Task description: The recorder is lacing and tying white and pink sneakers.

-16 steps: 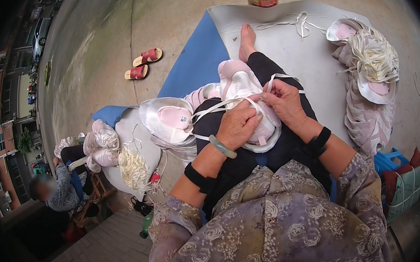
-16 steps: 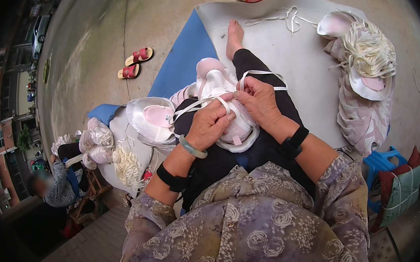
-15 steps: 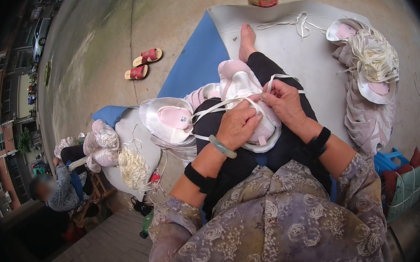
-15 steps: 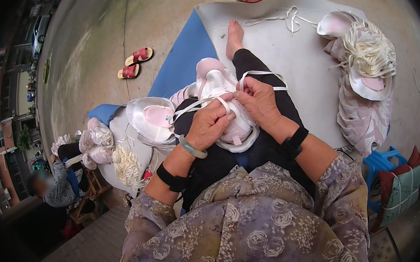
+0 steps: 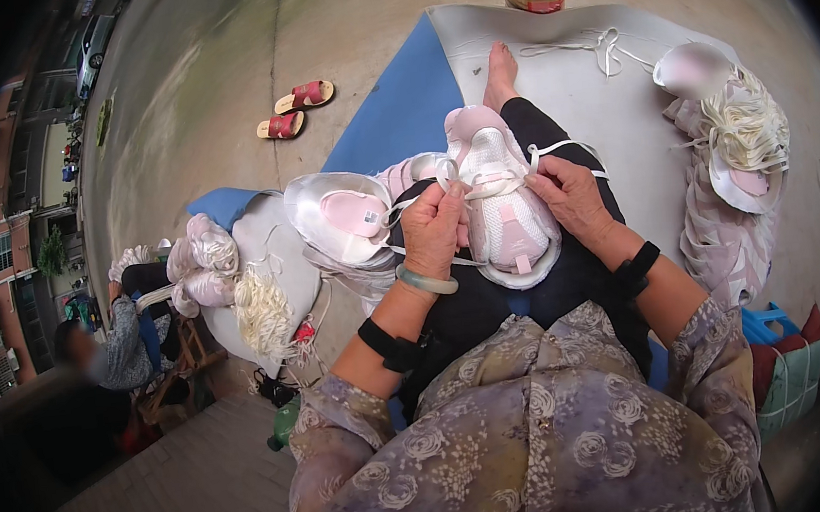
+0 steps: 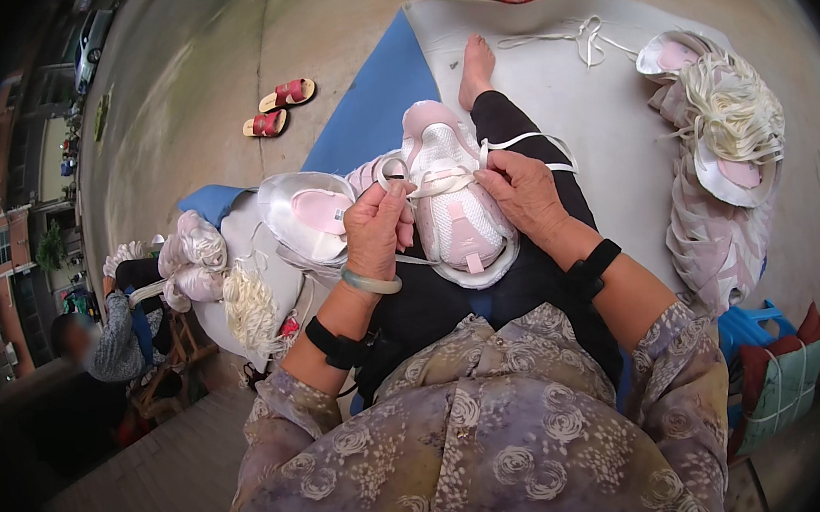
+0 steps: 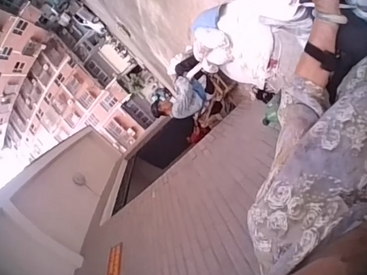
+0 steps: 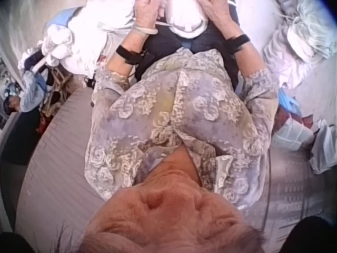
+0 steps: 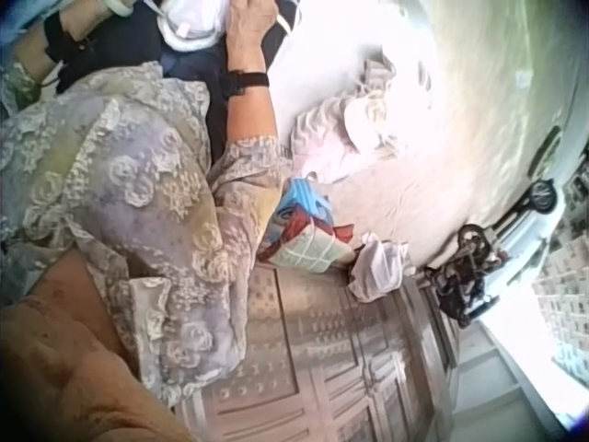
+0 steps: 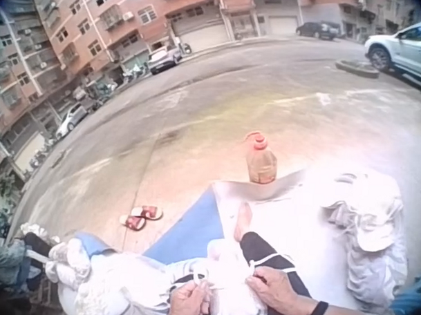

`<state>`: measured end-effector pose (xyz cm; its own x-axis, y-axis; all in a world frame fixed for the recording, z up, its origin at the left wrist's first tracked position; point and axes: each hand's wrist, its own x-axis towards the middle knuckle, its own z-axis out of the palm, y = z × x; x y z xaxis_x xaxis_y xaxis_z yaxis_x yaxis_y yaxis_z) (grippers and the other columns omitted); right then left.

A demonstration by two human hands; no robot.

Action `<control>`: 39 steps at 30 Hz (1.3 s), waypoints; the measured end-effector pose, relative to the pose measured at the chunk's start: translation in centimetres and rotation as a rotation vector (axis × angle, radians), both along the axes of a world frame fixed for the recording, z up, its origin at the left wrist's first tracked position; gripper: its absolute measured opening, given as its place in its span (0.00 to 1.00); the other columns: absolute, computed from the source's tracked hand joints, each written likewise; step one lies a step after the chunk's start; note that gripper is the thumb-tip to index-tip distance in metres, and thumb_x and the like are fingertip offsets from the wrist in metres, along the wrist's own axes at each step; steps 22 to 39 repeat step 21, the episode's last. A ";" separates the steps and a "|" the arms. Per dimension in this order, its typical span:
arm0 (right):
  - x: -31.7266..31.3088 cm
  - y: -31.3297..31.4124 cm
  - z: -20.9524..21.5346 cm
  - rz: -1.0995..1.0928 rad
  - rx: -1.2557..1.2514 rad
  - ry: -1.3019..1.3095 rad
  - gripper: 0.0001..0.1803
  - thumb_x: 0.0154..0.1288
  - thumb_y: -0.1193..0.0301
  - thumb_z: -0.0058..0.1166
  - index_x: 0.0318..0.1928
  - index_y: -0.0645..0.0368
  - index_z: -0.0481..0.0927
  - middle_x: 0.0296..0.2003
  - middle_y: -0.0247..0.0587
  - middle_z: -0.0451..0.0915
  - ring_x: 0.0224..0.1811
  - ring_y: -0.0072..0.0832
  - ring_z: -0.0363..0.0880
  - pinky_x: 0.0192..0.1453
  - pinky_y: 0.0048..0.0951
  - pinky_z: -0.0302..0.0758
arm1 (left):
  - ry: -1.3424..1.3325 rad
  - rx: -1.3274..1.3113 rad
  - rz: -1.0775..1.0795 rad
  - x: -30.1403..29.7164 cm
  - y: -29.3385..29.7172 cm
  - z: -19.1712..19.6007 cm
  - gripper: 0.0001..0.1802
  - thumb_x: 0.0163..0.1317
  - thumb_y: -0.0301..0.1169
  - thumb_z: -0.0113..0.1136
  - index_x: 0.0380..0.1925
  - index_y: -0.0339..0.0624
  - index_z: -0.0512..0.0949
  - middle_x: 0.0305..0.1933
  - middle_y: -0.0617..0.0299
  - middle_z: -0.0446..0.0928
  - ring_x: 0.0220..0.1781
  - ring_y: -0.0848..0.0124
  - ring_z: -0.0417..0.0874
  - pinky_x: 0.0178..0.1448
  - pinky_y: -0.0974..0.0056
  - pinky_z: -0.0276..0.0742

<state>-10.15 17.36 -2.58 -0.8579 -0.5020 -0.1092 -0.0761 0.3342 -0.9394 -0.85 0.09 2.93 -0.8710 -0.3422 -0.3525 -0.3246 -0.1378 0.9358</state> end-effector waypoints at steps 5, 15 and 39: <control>0.0 -0.7 0.2 0.064 0.128 0.364 0.07 0.53 0.70 0.53 0.26 0.60 0.74 0.23 0.44 0.72 0.28 0.41 0.73 0.33 0.37 0.69 | -0.079 0.117 0.160 -0.1 0.2 -1.3 0.12 0.64 0.36 0.50 0.27 0.40 0.72 0.14 0.68 0.67 0.09 0.82 0.63 0.12 0.76 0.56; -7.0 3.6 8.4 -0.514 -1.158 -1.184 0.20 0.71 0.58 0.29 0.33 0.59 0.68 0.19 0.28 0.65 0.18 0.20 0.62 0.35 0.32 0.66 | -0.098 0.229 0.006 0.6 -2.5 -3.3 0.09 0.64 0.34 0.49 0.32 0.40 0.72 0.18 0.65 0.72 0.11 0.80 0.71 0.11 0.78 0.63; -9.1 6.4 9.4 -0.714 -1.603 -1.296 0.25 0.71 0.52 0.21 0.40 0.59 0.65 0.16 0.29 0.63 0.17 0.22 0.60 0.40 0.34 0.66 | -0.102 0.219 -0.002 -0.1 -2.0 -3.5 0.10 0.63 0.36 0.50 0.33 0.40 0.72 0.18 0.65 0.72 0.11 0.78 0.72 0.11 0.78 0.63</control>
